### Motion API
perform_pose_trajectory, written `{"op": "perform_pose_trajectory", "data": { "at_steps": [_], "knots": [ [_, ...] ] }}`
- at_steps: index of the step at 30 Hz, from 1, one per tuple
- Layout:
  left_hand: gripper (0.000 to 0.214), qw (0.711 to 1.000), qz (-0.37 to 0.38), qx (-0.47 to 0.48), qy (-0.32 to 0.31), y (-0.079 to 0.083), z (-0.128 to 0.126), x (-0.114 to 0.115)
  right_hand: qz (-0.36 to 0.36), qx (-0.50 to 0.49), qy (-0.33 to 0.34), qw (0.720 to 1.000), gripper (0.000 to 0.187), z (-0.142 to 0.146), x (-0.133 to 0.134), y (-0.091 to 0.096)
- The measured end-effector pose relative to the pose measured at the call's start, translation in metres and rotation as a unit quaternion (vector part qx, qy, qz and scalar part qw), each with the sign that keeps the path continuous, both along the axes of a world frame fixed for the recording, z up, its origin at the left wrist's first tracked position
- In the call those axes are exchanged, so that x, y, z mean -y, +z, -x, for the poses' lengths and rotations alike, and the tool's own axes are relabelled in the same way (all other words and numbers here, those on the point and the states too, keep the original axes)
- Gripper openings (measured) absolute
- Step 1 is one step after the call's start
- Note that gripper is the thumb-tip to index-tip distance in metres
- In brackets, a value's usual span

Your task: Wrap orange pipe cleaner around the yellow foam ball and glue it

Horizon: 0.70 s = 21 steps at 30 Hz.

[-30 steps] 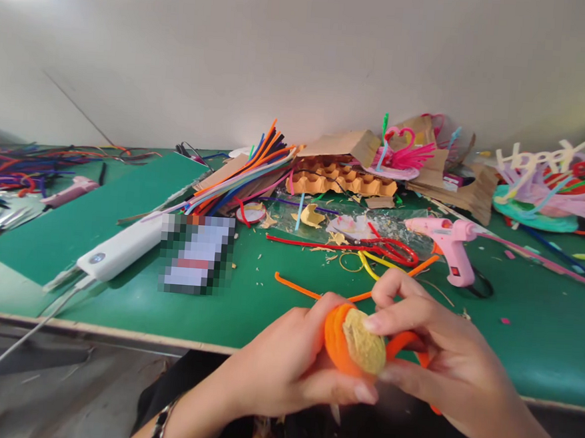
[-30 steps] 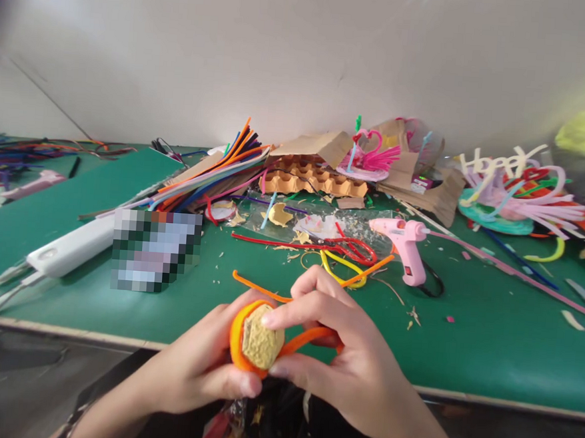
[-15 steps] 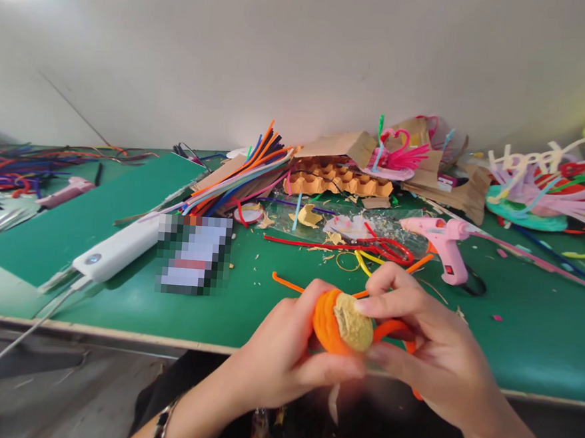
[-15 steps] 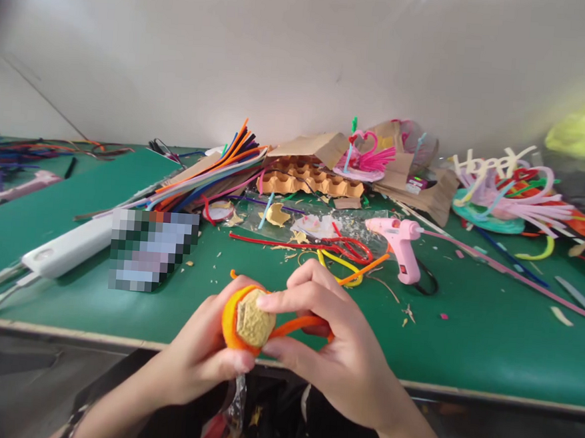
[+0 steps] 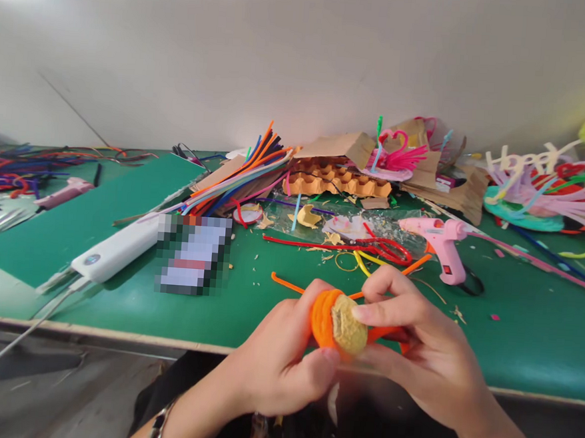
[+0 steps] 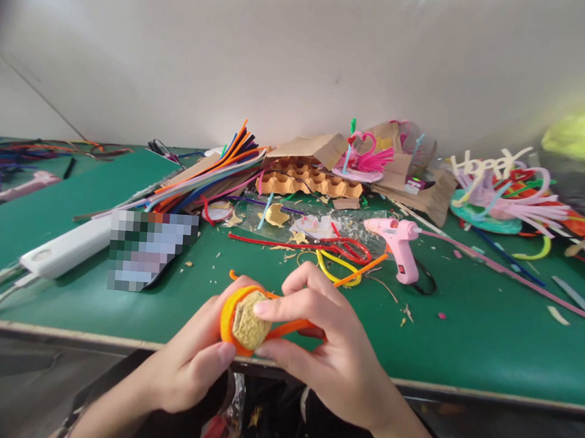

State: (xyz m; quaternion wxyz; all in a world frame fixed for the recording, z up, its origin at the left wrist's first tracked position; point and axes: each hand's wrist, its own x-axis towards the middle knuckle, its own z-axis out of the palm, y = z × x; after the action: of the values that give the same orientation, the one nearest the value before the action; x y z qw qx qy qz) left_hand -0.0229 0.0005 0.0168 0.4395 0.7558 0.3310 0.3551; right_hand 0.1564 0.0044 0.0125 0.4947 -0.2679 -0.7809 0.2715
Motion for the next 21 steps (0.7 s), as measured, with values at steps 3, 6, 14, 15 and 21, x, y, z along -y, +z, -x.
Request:
{"op": "perform_pose_trajectory", "data": {
  "at_steps": [3,6,14,15,21],
  "knots": [
    [0.009,1.0,0.021,0.011,-0.012,0.0015,0.0006,0.0002,-0.011,0.008,-0.001,1.0,0.025,0.0011,0.0012,0.0002],
    [0.01,1.0,0.017,0.005,-0.006,0.0022,0.0009,0.0007,-0.009,0.004,0.004,1.0,0.025,0.0017,0.0019,0.0006],
    [0.012,0.999,0.011,0.031,0.037,0.0015,-0.0054,0.0041,-0.009,0.002,-0.01,1.0,0.023,0.0016,0.0005,0.0004],
    [0.011,0.998,0.012,0.04,0.038,0.0016,-0.0063,0.0045,-0.012,0.004,-0.009,1.0,0.024,0.0015,0.0006,0.0001],
    [0.01,0.997,-0.03,0.058,0.032,0.0012,-0.0083,0.0045,-0.047,0.017,-0.001,0.999,0.024,0.0008,0.0021,0.0006]
  ]
}}
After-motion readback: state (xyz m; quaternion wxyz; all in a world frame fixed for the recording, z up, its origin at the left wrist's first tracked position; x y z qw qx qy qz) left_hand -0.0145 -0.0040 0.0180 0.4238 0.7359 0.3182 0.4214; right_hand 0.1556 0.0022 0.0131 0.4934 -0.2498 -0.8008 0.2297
